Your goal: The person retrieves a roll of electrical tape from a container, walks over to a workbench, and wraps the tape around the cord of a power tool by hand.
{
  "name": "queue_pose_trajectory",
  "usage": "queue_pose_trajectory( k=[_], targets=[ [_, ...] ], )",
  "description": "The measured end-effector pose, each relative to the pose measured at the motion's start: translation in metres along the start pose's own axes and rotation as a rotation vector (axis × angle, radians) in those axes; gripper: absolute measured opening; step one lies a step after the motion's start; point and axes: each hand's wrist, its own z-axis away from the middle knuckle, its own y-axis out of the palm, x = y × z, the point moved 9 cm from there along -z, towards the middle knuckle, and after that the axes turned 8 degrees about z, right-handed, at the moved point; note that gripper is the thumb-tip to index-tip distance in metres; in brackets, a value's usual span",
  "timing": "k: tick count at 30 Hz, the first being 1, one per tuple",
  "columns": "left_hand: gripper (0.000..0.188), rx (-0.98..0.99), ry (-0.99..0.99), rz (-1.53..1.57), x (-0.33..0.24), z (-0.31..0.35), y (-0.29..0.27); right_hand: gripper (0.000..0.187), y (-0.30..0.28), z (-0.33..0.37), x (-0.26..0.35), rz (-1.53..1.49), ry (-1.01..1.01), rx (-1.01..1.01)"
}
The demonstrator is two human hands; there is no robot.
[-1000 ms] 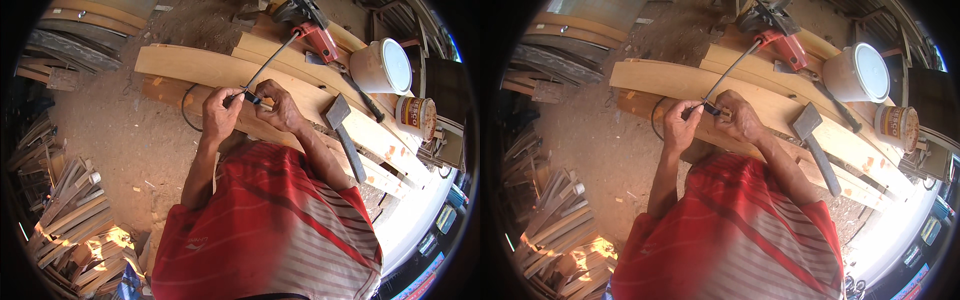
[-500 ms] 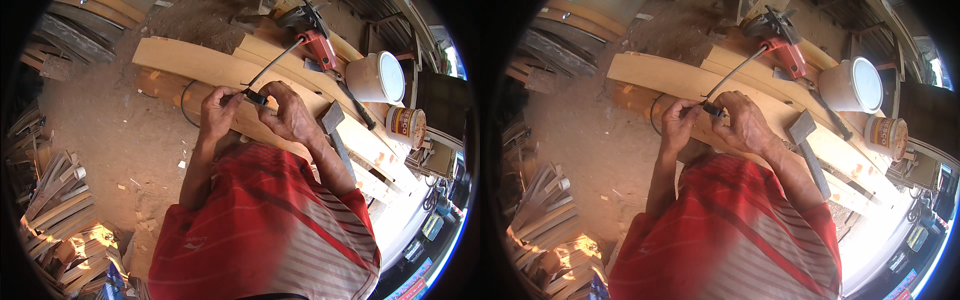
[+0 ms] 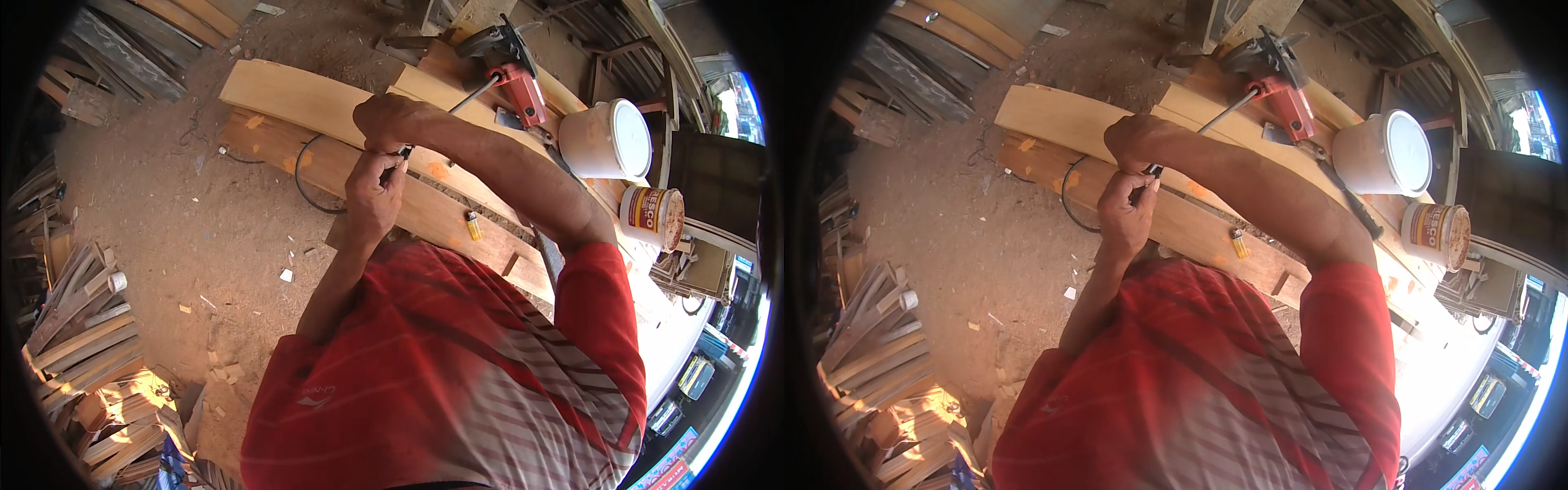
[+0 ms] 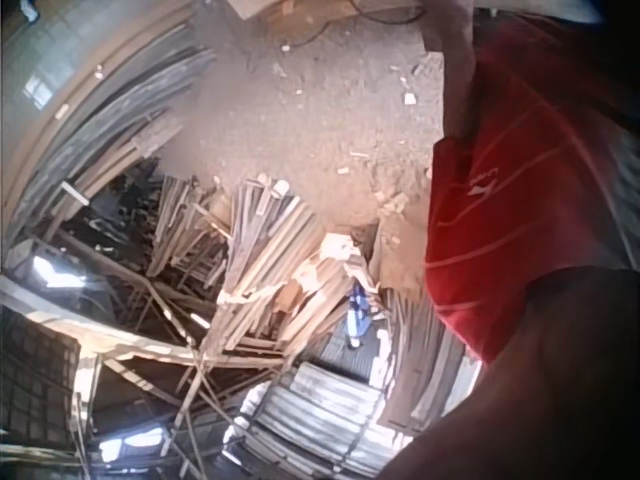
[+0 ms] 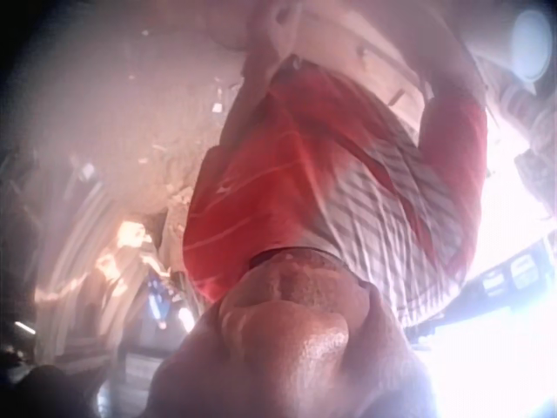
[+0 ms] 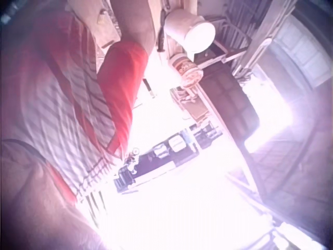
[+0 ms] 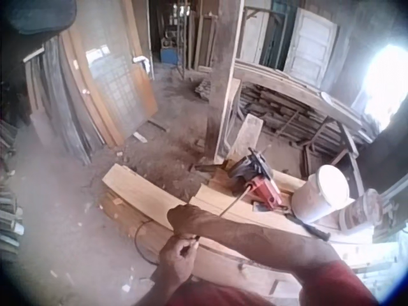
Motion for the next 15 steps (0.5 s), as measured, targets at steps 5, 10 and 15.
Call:
queue_pose_trajectory(
  k=[5,10,15],
  targets=[
    [0.008,0.036,-0.206,0.139,0.021,0.01,0.002,0.043,-0.018,0.013,-0.014,-0.179,0.039,-0.372],
    [0.007,0.009,-0.44,0.299,0.042,0.009,-0.002,0.038,-0.016,0.113,-0.03,-0.415,0.15,-0.324],
    [0.01,0.049,-0.474,0.348,0.04,0.0,-0.004,0.043,0.074,0.114,-0.054,-0.734,0.211,-0.595]
  ],
)
